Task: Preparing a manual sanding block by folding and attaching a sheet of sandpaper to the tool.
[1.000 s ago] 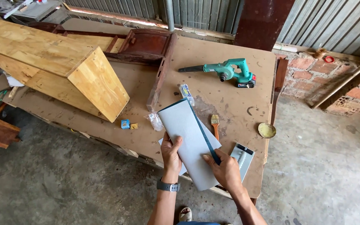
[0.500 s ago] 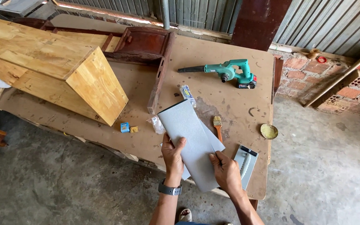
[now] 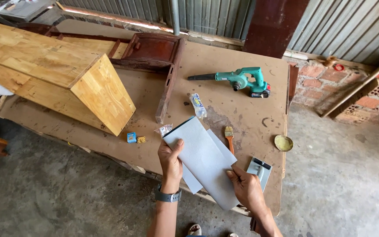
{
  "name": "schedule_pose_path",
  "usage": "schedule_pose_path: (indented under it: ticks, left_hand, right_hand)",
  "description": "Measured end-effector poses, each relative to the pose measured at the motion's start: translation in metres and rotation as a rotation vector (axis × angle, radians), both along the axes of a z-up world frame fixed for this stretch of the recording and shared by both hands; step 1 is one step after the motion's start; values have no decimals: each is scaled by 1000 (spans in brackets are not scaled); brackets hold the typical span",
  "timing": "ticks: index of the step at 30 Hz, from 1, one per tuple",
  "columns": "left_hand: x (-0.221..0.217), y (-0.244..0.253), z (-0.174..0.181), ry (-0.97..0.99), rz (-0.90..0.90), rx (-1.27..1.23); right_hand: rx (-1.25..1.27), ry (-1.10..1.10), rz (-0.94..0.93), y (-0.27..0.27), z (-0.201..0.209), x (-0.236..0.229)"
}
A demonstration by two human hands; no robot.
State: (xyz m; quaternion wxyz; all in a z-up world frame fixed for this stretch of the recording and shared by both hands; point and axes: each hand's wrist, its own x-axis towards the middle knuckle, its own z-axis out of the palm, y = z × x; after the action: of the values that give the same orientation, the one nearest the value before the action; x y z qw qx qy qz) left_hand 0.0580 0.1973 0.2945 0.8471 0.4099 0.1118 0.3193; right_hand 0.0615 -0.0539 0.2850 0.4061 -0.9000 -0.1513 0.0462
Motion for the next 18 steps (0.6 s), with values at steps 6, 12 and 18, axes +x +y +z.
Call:
schedule_pose_path:
  ticks: [6,12,18]
  left_hand:
    - [-12,-16,-5,19,27,20]
    - [-14,-29,-10,8,93,13]
    - [-17,-40,-6,14,90,3]
  right_hand:
    - [47,-2,30,-18,2,6]
    - [81,-23,77,-32,3,8]
    - [109,-38,109,-45,4,11]
